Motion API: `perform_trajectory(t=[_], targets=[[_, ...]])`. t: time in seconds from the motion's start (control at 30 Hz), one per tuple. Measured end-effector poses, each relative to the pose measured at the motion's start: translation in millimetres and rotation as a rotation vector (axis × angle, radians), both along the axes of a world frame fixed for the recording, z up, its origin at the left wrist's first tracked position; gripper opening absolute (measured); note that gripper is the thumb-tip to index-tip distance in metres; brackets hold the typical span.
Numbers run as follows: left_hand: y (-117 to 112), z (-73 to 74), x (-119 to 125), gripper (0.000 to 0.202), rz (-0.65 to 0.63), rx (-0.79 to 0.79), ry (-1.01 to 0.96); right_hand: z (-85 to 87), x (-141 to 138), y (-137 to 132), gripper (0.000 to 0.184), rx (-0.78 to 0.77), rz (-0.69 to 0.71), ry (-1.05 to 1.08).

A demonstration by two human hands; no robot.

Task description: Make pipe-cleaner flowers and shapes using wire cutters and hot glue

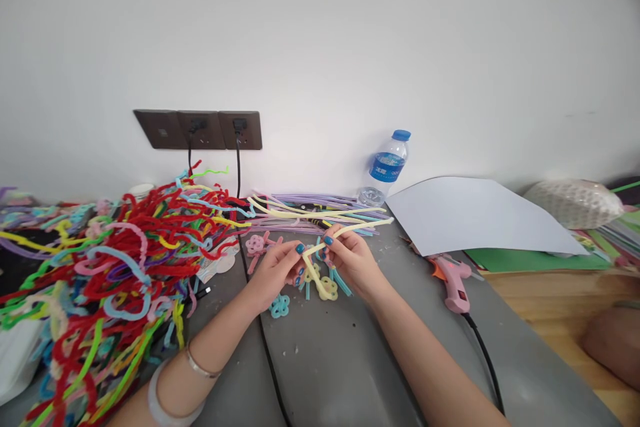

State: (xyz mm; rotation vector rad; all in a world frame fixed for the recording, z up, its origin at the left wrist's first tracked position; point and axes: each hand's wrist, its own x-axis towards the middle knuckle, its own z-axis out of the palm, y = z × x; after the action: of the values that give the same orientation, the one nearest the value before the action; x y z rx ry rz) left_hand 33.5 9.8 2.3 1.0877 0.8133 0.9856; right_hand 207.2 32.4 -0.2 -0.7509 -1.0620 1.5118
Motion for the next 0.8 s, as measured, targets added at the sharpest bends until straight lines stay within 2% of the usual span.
perform_trajectory(t=[0.33, 0.67, 0.8], targets=[[-4, 13.0, 4, 0.056, -0.097, 0.002, -0.035, -2.4, 0, 0, 0.033, 0.005, 0.016, -0.033], [-8, 12.0, 4, 0.041, -0.171, -0.147, -0.142, 10.0, 0, -4, 0.030, -0.029, 0.030, 0.127], [-6, 12.6, 2, 0.034, -0.190, -0.182, -0.215, 10.0, -1, -5, 0.029, -0.005, 0.025, 0.087]])
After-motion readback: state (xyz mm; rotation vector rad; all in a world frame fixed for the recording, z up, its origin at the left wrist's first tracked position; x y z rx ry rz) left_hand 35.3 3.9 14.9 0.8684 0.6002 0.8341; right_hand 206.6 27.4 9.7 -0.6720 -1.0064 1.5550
